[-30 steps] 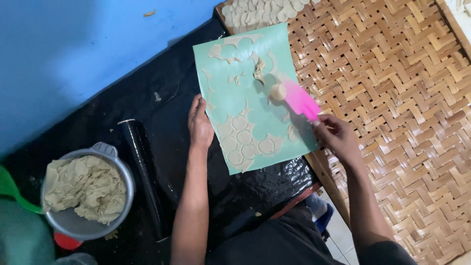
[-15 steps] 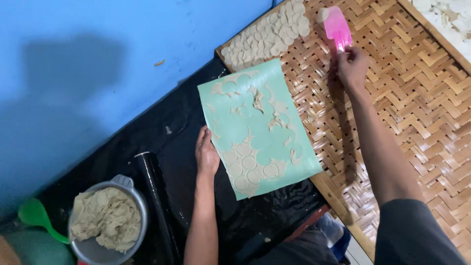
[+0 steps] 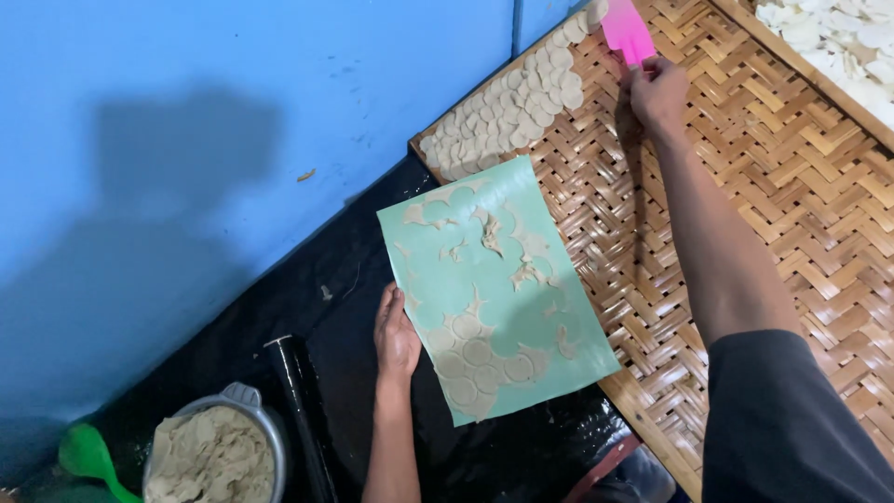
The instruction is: Transferring dough circles and scraping remaining dough from a template.
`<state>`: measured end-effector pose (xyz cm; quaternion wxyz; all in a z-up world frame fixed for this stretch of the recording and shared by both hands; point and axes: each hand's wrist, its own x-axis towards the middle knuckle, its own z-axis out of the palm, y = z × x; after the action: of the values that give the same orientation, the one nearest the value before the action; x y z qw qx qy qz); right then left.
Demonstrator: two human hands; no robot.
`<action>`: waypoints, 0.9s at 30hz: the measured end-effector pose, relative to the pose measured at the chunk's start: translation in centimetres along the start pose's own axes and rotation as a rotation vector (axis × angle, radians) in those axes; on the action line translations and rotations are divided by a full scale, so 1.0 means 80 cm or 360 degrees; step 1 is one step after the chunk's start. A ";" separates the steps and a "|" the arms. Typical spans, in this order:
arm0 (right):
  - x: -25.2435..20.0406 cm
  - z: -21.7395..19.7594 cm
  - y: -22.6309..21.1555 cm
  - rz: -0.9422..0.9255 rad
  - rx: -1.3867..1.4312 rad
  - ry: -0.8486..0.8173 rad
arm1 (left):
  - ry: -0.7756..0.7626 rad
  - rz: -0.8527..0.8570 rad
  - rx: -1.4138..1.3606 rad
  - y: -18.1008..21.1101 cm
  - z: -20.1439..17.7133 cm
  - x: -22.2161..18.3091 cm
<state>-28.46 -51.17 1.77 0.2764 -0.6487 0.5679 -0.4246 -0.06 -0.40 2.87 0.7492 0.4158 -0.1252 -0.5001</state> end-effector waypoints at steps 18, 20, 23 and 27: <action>-0.018 -0.009 -0.065 -0.0418 -0.0753 0.0170 | -0.0009 0.0005 -0.0038 -0.001 -0.002 0.003; -0.027 -0.014 -0.081 -0.0460 -0.0771 0.0149 | -0.0023 0.0015 -0.0038 -0.004 -0.006 0.003; -0.031 -0.018 -0.089 -0.0536 -0.0790 0.0168 | -0.0043 0.0028 -0.0040 -0.004 -0.006 0.002; -0.007 -0.010 -0.040 -0.0439 -0.0700 0.0247 | -0.0013 0.0009 -0.0019 0.002 0.001 -0.001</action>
<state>-27.49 -49.88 4.73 0.0240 -0.7298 0.5724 -0.3731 -0.06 -0.32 3.01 0.7526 0.4088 -0.1263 -0.5004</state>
